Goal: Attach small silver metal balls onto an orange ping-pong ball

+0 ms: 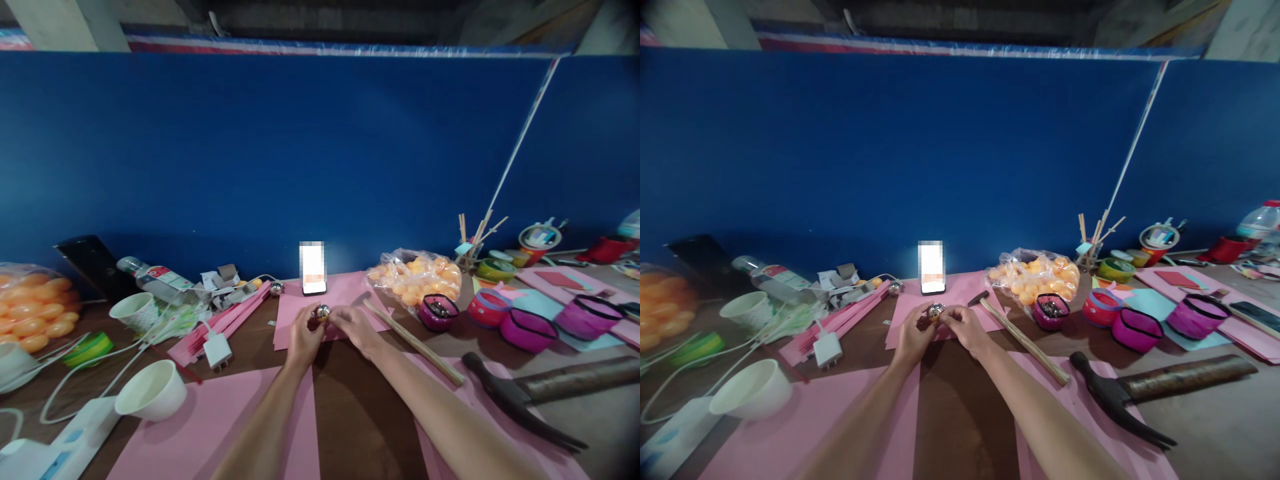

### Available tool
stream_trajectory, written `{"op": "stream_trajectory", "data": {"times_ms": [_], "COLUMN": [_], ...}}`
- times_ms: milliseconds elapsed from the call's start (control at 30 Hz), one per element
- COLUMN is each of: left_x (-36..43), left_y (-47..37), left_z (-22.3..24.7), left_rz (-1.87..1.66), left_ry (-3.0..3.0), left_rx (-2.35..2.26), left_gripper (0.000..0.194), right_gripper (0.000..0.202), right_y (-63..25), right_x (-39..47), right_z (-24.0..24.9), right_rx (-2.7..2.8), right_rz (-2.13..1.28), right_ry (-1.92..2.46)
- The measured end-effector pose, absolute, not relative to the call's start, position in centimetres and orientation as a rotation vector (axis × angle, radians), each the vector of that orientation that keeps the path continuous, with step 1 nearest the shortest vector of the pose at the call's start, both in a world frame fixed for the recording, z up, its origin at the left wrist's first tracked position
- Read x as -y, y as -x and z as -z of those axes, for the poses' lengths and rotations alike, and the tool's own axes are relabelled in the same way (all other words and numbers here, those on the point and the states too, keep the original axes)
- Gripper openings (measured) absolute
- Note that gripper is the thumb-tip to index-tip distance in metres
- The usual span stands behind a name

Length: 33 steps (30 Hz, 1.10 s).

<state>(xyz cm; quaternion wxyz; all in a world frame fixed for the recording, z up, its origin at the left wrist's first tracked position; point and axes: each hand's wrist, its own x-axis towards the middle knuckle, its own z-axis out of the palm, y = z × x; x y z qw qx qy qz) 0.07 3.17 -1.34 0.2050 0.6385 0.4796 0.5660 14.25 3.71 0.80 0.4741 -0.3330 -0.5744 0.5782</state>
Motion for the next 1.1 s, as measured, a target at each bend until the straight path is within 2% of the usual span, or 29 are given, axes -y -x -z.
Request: {"op": "stream_trajectory", "data": {"times_ms": [700,1100], "left_x": [-3.01,-2.95], "left_y": [-0.23,0.04], "left_z": [1.30,1.37], "left_rz": [-1.590,-1.505], "left_ry": [-1.751,-1.828], "left_rx": [-1.301,-1.356], "left_gripper": [0.033,0.037], "right_gripper": [0.028,0.030], "right_y": [-14.28,-14.34], "right_x": [-3.77,-3.74], "right_z": [-0.70,-0.51], "right_rx": [1.371,1.308], "right_rz": [-1.396,-1.393], "right_ry": [0.905,0.975]}}
